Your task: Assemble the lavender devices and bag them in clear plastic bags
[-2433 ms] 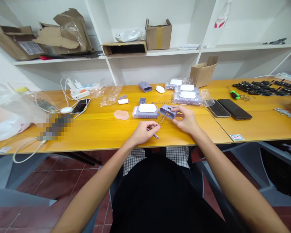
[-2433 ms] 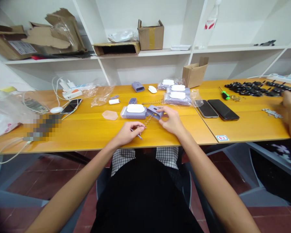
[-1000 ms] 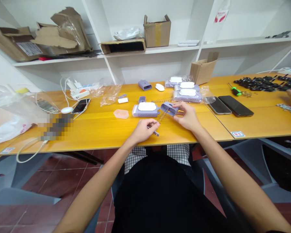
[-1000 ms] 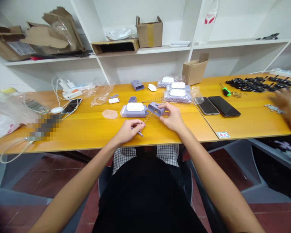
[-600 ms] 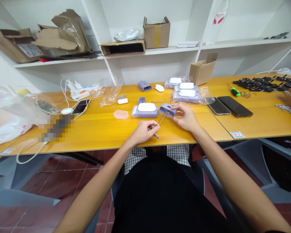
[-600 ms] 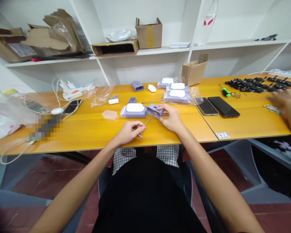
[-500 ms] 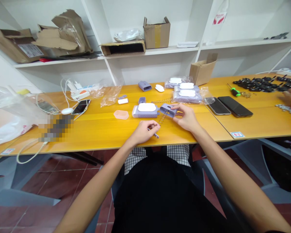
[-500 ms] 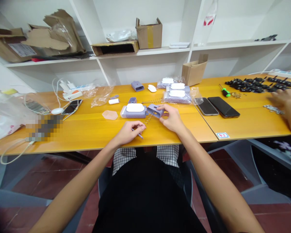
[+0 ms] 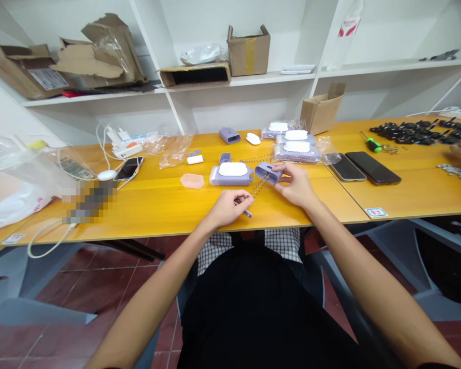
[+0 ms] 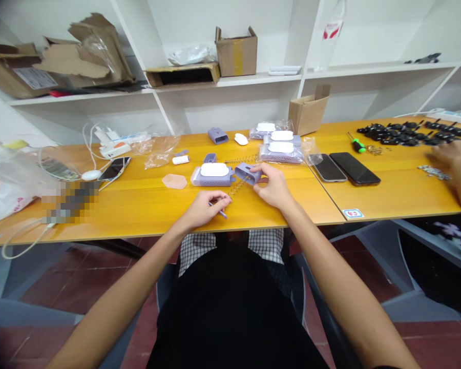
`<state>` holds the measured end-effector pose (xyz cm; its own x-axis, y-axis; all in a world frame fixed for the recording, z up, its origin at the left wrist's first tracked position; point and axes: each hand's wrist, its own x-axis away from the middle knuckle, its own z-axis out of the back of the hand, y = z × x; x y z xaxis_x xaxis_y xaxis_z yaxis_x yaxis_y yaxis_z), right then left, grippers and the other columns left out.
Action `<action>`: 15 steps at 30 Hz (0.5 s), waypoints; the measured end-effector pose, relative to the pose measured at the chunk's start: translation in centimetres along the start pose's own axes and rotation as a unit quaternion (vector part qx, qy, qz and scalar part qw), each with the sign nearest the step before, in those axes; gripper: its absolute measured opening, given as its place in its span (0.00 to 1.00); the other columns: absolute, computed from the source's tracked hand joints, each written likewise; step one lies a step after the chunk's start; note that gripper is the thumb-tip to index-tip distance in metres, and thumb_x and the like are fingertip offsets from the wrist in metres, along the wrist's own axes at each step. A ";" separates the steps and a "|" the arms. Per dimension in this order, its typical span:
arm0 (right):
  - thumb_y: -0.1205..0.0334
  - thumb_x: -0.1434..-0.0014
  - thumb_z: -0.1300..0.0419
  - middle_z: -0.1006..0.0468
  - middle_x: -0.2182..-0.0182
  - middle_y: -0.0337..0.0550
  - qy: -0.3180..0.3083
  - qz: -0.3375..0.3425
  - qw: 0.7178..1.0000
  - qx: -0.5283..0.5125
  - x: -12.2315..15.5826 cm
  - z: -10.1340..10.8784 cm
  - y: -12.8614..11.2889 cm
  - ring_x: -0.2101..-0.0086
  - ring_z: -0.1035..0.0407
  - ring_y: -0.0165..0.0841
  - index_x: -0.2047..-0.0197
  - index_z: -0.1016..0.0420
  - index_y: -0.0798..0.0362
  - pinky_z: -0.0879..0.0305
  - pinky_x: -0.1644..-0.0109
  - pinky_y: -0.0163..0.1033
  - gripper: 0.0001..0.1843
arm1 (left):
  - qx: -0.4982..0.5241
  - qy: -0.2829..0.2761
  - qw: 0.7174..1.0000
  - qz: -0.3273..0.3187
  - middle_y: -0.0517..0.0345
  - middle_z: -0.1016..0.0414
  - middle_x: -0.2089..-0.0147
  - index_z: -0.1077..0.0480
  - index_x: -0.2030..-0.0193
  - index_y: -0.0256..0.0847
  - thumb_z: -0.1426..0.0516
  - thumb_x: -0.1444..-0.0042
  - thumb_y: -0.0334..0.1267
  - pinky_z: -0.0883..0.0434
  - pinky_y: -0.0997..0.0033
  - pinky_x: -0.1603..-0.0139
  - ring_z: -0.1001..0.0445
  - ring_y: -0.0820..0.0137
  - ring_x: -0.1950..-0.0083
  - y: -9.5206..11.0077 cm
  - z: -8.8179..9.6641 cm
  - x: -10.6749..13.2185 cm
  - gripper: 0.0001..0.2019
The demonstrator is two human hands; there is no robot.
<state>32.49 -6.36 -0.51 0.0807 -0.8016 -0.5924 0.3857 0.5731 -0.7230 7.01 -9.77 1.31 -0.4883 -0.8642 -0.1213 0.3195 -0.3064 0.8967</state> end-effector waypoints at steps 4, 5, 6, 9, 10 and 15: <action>0.66 0.49 0.31 0.17 0.46 0.49 -0.008 0.002 1.000 -0.005 0.1 0.0 -0.3 0.52 0.19 0.45 0.52 0.22 0.48 0.16 0.51 0.54 0.19 | -0.002 0.006 1.000 0.003 0.59 0.27 0.71 0.25 0.64 0.37 0.40 0.34 0.46 0.22 0.69 0.65 0.20 0.70 0.70 0.1 0.0 0.0 0.14; 0.66 0.49 0.31 0.17 0.46 0.49 -0.007 0.002 1.000 -0.006 0.1 0.0 -0.3 0.52 0.19 0.45 0.52 0.22 0.48 0.16 0.52 0.54 0.19 | -0.001 0.008 1.000 0.003 0.59 0.27 0.71 0.25 0.64 0.37 0.40 0.34 0.46 0.22 0.69 0.65 0.20 0.70 0.70 0.1 0.0 0.0 0.14; 0.66 0.49 0.31 0.17 0.46 0.49 -0.006 0.002 1.000 -0.006 0.1 0.0 -0.3 0.52 0.19 0.45 0.52 0.22 0.48 0.16 0.52 0.54 0.19 | 0.000 0.008 1.000 0.003 0.59 0.27 0.71 0.24 0.64 0.37 0.40 0.33 0.46 0.23 0.69 0.66 0.20 0.70 0.70 0.1 0.0 0.0 0.14; 0.66 0.49 0.31 0.16 0.47 0.48 -0.005 0.002 1.000 -0.003 0.1 0.0 -0.1 0.53 0.19 0.44 0.52 0.22 0.48 0.16 0.52 0.54 0.19 | -0.003 0.009 1.000 0.004 0.59 0.27 0.72 0.24 0.64 0.37 0.40 0.34 0.47 0.24 0.70 0.66 0.19 0.69 0.70 0.2 0.0 0.0 0.14; 0.66 0.50 0.31 0.16 0.48 0.48 -0.005 0.003 1.000 -0.002 0.1 0.0 -0.1 0.53 0.19 0.44 0.52 0.22 0.48 0.16 0.52 0.53 0.20 | -0.005 0.010 1.000 0.004 0.59 0.27 0.72 0.24 0.64 0.37 0.40 0.34 0.46 0.25 0.70 0.66 0.19 0.68 0.70 0.3 0.1 0.0 0.14; 0.67 0.51 0.31 0.16 0.49 0.48 -0.003 0.004 1.000 -0.005 0.1 0.0 0.2 0.53 0.19 0.45 0.52 0.22 0.48 0.16 0.52 0.52 0.21 | 0.001 0.014 1.000 0.005 0.59 0.26 0.71 0.25 0.64 0.36 0.41 0.33 0.44 0.25 0.71 0.65 0.18 0.68 0.70 0.3 0.0 0.0 0.13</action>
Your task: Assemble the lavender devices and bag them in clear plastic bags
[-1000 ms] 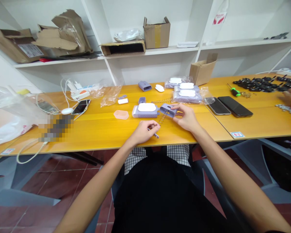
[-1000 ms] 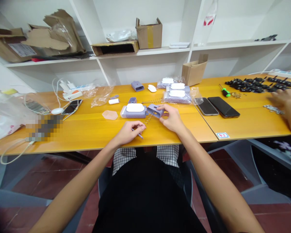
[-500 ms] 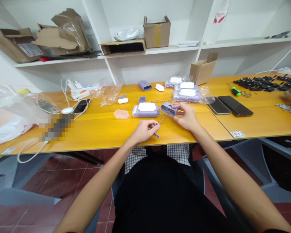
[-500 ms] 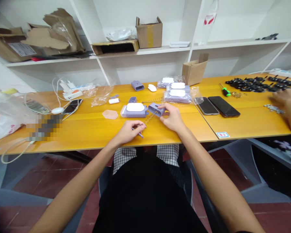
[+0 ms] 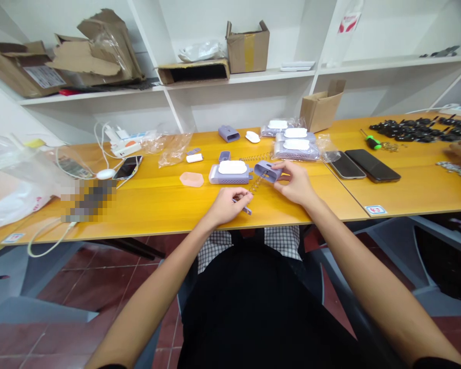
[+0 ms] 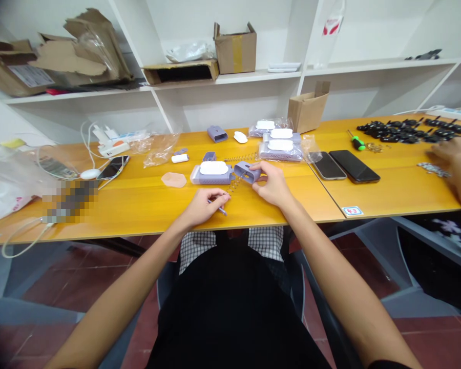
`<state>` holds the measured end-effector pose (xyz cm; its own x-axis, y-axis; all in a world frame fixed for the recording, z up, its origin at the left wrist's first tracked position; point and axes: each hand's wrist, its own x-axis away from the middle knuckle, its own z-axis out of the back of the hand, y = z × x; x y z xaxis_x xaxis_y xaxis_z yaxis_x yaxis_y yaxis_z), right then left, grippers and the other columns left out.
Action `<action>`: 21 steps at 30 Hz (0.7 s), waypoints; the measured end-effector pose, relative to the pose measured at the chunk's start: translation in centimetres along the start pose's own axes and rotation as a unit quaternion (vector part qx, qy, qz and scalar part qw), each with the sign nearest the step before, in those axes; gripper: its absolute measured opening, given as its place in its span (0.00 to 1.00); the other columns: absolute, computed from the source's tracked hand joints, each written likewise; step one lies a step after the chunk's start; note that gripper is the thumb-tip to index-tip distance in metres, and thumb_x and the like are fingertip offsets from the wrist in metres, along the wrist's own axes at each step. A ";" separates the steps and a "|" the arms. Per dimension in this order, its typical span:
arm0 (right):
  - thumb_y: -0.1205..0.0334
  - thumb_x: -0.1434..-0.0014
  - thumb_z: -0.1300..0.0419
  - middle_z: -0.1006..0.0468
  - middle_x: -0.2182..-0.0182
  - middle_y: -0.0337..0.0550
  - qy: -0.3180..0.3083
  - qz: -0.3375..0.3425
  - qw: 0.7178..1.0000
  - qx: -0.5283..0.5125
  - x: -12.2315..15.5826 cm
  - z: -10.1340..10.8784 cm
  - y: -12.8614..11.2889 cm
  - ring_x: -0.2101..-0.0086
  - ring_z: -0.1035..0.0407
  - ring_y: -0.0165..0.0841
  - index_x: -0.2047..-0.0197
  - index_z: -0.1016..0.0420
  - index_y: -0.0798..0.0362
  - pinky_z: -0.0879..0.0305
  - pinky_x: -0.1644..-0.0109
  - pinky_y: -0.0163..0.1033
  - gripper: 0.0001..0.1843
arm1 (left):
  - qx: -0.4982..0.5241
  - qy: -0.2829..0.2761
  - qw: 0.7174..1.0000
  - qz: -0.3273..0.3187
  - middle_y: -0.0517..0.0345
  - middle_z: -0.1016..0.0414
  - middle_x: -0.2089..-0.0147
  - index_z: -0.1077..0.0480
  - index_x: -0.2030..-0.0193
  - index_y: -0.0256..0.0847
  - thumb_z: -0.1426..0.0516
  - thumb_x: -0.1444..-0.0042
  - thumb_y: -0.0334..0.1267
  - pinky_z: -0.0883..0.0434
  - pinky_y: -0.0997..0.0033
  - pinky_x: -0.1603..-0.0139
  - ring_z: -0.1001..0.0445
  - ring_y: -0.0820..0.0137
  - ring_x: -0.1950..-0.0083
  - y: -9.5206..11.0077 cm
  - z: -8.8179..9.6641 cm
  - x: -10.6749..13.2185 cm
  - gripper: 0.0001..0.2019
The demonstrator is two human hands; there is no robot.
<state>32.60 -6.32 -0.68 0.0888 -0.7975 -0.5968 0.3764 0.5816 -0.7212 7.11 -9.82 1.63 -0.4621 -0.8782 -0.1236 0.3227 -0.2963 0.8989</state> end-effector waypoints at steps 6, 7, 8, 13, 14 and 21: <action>0.66 0.50 0.31 0.16 0.49 0.48 -0.004 0.001 1.000 -0.010 0.1 -0.1 -0.3 0.52 0.19 0.45 0.53 0.22 0.49 0.16 0.53 0.52 0.19 | -0.006 -0.003 1.000 -0.004 0.59 0.26 0.71 0.25 0.64 0.37 0.41 0.34 0.45 0.24 0.70 0.66 0.18 0.68 0.70 -0.3 0.0 0.0 0.14; 0.66 0.50 0.31 0.16 0.49 0.49 -0.005 0.001 1.000 -0.009 0.1 -0.1 -0.3 0.53 0.19 0.45 0.54 0.22 0.49 0.16 0.53 0.52 0.19 | -0.006 -0.004 1.000 -0.005 0.59 0.26 0.71 0.25 0.64 0.37 0.41 0.34 0.46 0.24 0.70 0.67 0.18 0.68 0.70 -0.3 0.0 0.0 0.14; 0.66 0.50 0.31 0.16 0.49 0.49 -0.006 0.001 1.000 -0.007 0.1 -0.1 -0.3 0.53 0.19 0.45 0.53 0.22 0.49 0.16 0.53 0.53 0.19 | -0.007 -0.005 1.000 -0.005 0.59 0.27 0.71 0.25 0.65 0.37 0.41 0.34 0.46 0.24 0.70 0.67 0.18 0.68 0.70 -0.2 0.0 0.0 0.14; 0.66 0.50 0.30 0.16 0.52 0.48 0.005 0.007 1.000 0.001 -0.1 0.0 -0.1 0.54 0.19 0.45 0.54 0.22 0.49 0.16 0.53 0.53 0.18 | -0.010 -0.005 1.000 -0.011 0.60 0.27 0.72 0.25 0.65 0.37 0.41 0.34 0.45 0.24 0.70 0.67 0.18 0.68 0.71 -0.1 0.0 0.1 0.13; 0.65 0.50 0.30 0.16 0.52 0.47 0.008 0.007 1.000 0.001 -0.1 0.0 -0.1 0.54 0.19 0.45 0.54 0.22 0.48 0.16 0.53 0.53 0.18 | -0.010 -0.005 1.000 -0.012 0.59 0.27 0.71 0.25 0.65 0.37 0.41 0.34 0.45 0.24 0.70 0.67 0.18 0.68 0.70 -0.1 0.0 0.0 0.13; 0.67 0.50 0.30 0.16 0.51 0.47 -0.001 0.008 1.000 -0.013 0.0 -0.1 -0.1 0.53 0.20 0.45 0.53 0.22 0.48 0.16 0.53 0.52 0.19 | -0.004 -0.004 1.000 -0.013 0.60 0.27 0.72 0.25 0.65 0.36 0.41 0.34 0.45 0.25 0.71 0.68 0.18 0.68 0.71 -0.4 -0.1 0.0 0.14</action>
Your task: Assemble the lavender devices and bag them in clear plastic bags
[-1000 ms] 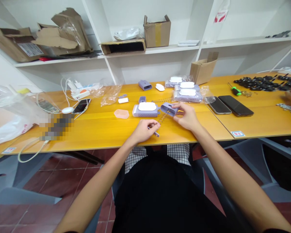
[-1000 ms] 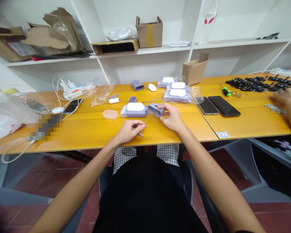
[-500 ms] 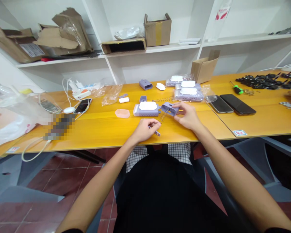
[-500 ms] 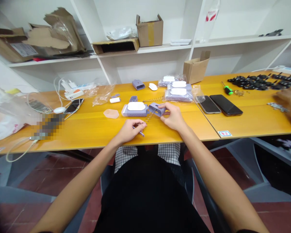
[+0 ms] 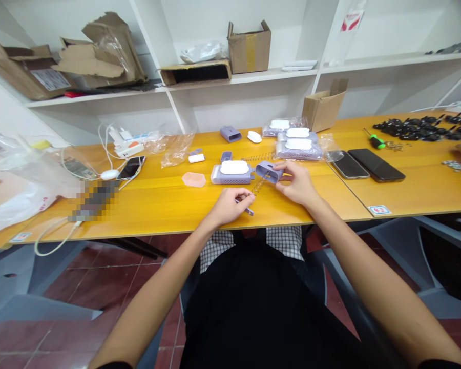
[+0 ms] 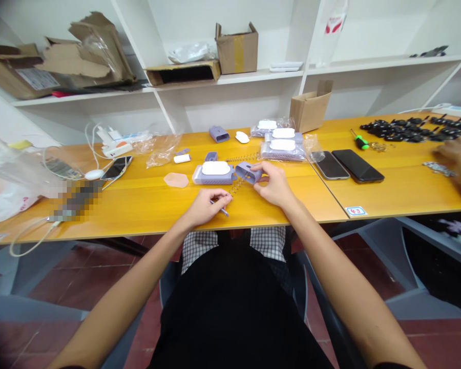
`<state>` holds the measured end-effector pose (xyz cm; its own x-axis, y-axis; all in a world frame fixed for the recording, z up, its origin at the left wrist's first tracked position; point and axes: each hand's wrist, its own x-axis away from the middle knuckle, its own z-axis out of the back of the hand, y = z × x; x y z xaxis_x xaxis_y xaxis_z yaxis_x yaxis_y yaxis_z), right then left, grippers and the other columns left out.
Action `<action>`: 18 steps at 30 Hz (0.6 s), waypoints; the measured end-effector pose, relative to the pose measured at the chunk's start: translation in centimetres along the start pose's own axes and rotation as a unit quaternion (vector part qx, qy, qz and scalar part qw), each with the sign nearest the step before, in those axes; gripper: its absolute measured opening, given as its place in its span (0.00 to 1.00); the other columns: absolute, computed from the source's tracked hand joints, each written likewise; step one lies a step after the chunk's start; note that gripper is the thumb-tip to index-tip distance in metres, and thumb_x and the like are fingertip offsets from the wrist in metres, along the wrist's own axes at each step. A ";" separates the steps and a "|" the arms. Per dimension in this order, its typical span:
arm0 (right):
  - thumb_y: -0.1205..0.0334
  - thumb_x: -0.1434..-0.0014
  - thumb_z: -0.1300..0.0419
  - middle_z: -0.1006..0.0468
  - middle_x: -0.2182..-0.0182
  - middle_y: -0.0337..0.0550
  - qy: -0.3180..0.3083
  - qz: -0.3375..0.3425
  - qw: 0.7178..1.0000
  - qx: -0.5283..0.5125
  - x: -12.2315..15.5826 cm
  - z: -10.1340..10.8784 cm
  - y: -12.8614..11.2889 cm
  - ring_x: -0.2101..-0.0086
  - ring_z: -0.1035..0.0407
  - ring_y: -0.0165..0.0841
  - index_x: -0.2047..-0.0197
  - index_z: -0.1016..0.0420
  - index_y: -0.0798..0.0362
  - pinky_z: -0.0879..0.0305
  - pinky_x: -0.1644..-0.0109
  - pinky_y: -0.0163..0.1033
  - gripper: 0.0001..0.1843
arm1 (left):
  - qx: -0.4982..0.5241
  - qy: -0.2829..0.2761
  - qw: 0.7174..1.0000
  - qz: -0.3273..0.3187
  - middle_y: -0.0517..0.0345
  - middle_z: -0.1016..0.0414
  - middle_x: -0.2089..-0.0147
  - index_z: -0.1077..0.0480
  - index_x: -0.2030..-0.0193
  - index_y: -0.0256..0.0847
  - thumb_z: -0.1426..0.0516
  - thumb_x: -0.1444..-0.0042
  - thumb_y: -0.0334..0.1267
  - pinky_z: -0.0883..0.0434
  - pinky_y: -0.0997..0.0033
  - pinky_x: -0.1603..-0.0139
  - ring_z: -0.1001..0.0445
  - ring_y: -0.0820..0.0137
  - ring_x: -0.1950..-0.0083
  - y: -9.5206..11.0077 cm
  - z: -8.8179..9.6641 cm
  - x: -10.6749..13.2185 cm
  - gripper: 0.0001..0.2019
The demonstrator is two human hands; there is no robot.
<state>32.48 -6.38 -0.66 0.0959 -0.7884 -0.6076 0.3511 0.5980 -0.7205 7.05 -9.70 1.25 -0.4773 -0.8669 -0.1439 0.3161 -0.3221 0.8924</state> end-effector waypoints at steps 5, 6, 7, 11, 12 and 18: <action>0.67 0.50 0.30 0.17 0.49 0.49 -0.006 -0.008 1.000 -0.013 0.1 -0.1 -0.1 0.52 0.20 0.46 0.54 0.22 0.49 0.17 0.53 0.54 0.19 | 0.005 0.009 1.000 -0.002 0.59 0.25 0.72 0.25 0.65 0.37 0.41 0.34 0.44 0.25 0.71 0.67 0.17 0.68 0.71 0.1 0.0 0.0 0.13; 0.67 0.50 0.30 0.17 0.48 0.49 -0.009 -0.010 1.000 -0.015 0.1 -0.1 -0.1 0.52 0.20 0.46 0.54 0.22 0.49 0.17 0.53 0.54 0.19 | 0.006 0.011 1.000 -0.002 0.59 0.25 0.71 0.25 0.64 0.37 0.41 0.34 0.44 0.25 0.71 0.67 0.17 0.68 0.71 0.1 0.0 0.0 0.13; 0.68 0.50 0.31 0.18 0.47 0.49 -0.014 -0.010 1.000 -0.016 0.1 -0.1 -0.1 0.51 0.20 0.46 0.54 0.22 0.48 0.17 0.52 0.54 0.19 | 0.008 0.012 1.000 -0.001 0.59 0.24 0.71 0.25 0.64 0.37 0.41 0.34 0.43 0.25 0.71 0.67 0.17 0.68 0.71 0.1 0.0 -0.1 0.12; 0.70 0.51 0.33 0.18 0.45 0.49 -0.036 -0.012 0.999 -0.018 0.2 -0.2 -0.2 0.48 0.21 0.47 0.54 0.21 0.48 0.18 0.51 0.54 0.20 | 0.007 0.011 1.000 0.000 0.59 0.25 0.71 0.25 0.64 0.37 0.41 0.34 0.44 0.25 0.70 0.66 0.17 0.67 0.70 0.1 0.0 -0.1 0.12; 0.71 0.51 0.33 0.18 0.45 0.49 -0.040 -0.014 0.999 -0.017 0.2 -0.2 -0.3 0.48 0.21 0.47 0.54 0.21 0.48 0.18 0.51 0.54 0.20 | 0.006 0.011 1.000 0.000 0.59 0.25 0.71 0.25 0.64 0.37 0.40 0.34 0.44 0.25 0.70 0.66 0.17 0.67 0.70 0.1 0.0 -0.1 0.12; 0.70 0.52 0.33 0.20 0.46 0.49 -0.070 -0.020 0.997 -0.026 0.2 -0.1 0.3 0.50 0.22 0.47 0.53 0.25 0.47 0.18 0.53 0.53 0.21 | -0.004 0.008 1.000 -0.008 0.60 0.25 0.71 0.25 0.63 0.37 0.40 0.34 0.43 0.25 0.71 0.67 0.18 0.69 0.71 0.2 0.0 0.0 0.11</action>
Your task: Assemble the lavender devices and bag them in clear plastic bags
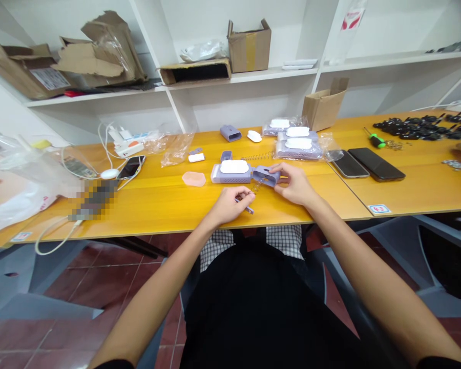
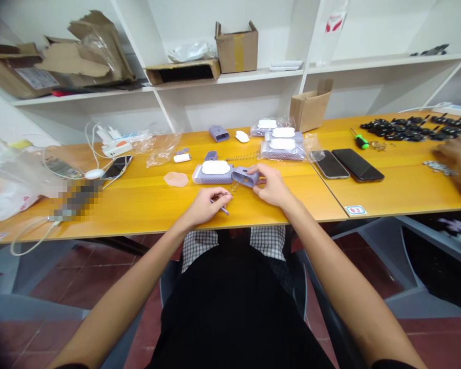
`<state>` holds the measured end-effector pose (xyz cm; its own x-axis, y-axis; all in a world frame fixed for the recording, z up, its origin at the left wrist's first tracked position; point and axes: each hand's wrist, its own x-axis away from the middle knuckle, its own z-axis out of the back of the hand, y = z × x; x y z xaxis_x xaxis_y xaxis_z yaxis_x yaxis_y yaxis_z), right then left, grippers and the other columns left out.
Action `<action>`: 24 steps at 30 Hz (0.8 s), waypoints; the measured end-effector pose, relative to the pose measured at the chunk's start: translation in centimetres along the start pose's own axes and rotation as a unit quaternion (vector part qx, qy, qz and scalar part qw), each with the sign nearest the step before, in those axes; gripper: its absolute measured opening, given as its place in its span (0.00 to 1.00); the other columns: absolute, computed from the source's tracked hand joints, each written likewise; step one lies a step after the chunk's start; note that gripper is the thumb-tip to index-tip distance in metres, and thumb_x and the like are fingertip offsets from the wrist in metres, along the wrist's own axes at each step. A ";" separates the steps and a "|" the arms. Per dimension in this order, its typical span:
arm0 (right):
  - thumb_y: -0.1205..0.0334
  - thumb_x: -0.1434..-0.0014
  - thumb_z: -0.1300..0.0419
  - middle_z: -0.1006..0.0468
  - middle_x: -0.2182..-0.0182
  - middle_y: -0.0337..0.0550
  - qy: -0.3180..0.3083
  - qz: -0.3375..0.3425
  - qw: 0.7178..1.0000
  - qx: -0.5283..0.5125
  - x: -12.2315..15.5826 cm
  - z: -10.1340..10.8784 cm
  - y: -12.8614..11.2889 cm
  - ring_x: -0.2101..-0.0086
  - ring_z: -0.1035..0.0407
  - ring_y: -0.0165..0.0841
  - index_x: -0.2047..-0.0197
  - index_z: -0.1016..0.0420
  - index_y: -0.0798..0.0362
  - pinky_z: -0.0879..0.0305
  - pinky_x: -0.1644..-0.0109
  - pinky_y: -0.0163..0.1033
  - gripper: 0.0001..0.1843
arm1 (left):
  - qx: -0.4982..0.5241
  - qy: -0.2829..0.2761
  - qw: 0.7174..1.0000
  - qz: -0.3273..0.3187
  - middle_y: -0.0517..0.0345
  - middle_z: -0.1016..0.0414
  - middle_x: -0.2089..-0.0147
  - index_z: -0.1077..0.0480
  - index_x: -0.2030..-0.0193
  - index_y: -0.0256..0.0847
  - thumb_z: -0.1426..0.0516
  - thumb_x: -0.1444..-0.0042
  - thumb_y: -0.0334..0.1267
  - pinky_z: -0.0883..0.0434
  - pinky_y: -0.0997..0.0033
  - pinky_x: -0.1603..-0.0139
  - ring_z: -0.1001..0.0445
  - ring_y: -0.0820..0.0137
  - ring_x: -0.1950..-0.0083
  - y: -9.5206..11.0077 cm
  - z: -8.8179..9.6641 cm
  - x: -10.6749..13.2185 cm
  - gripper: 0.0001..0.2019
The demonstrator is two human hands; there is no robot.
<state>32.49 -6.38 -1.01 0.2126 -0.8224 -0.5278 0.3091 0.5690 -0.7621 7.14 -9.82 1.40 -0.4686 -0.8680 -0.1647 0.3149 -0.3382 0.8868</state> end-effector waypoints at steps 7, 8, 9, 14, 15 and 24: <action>0.69 0.51 0.33 0.19 0.53 0.46 -0.059 -0.052 0.996 -0.047 0.1 -0.6 0.0 0.56 0.19 0.45 0.53 0.33 0.46 0.20 0.48 0.56 0.23 | -0.020 -0.011 1.000 -0.007 0.60 0.25 0.71 0.25 0.64 0.37 0.41 0.34 0.42 0.27 0.72 0.67 0.19 0.70 0.71 0.3 0.2 0.1 0.11; 0.68 0.50 0.33 0.19 0.54 0.46 -0.064 -0.058 0.994 -0.061 0.1 -0.8 -0.3 0.56 0.19 0.45 0.53 0.33 0.46 0.20 0.47 0.56 0.23 | -0.019 -0.014 1.000 -0.008 0.60 0.25 0.71 0.25 0.64 0.37 0.41 0.34 0.42 0.27 0.72 0.68 0.19 0.70 0.71 0.3 0.2 0.1 0.11; 0.68 0.50 0.32 0.19 0.54 0.46 -0.067 -0.059 0.994 -0.070 0.0 -1.1 -0.5 0.55 0.19 0.45 0.53 0.34 0.46 0.21 0.46 0.57 0.22 | -0.016 -0.017 1.000 -0.006 0.60 0.25 0.71 0.25 0.64 0.37 0.41 0.34 0.42 0.28 0.73 0.68 0.19 0.70 0.72 0.3 0.2 0.1 0.11; 0.68 0.50 0.33 0.21 0.49 0.48 -0.070 -0.043 0.993 -0.082 0.0 -1.7 -1.3 0.52 0.20 0.45 0.54 0.33 0.46 0.23 0.42 0.58 0.21 | 0.011 -0.020 1.000 -0.006 0.60 0.25 0.71 0.25 0.64 0.37 0.40 0.35 0.44 0.26 0.72 0.68 0.20 0.70 0.73 0.0 0.2 0.2 0.12; 0.68 0.50 0.33 0.21 0.48 0.48 -0.063 -0.039 0.994 -0.081 0.0 -1.7 -1.3 0.51 0.20 0.45 0.54 0.33 0.46 0.23 0.42 0.58 0.21 | 0.014 -0.019 1.000 -0.008 0.60 0.24 0.71 0.25 0.65 0.37 0.39 0.35 0.44 0.26 0.72 0.68 0.20 0.70 0.73 0.0 0.2 0.1 0.12; 0.72 0.51 0.37 0.26 0.48 0.47 -0.016 0.010 1.000 -0.015 -0.2 -2.0 -3.0 0.47 0.28 0.46 0.58 0.31 0.45 0.21 0.51 0.52 0.18 | 0.048 -0.016 0.999 0.011 0.60 0.26 0.73 0.27 0.68 0.37 0.37 0.37 0.46 0.27 0.73 0.69 0.21 0.72 0.74 0.1 0.5 0.0 0.14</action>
<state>29.66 -7.92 0.62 0.2486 -0.8104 -0.5305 0.2760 0.5843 -0.7632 6.78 -9.63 1.71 -0.4893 -0.8621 -0.1318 0.2463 -0.2816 0.9274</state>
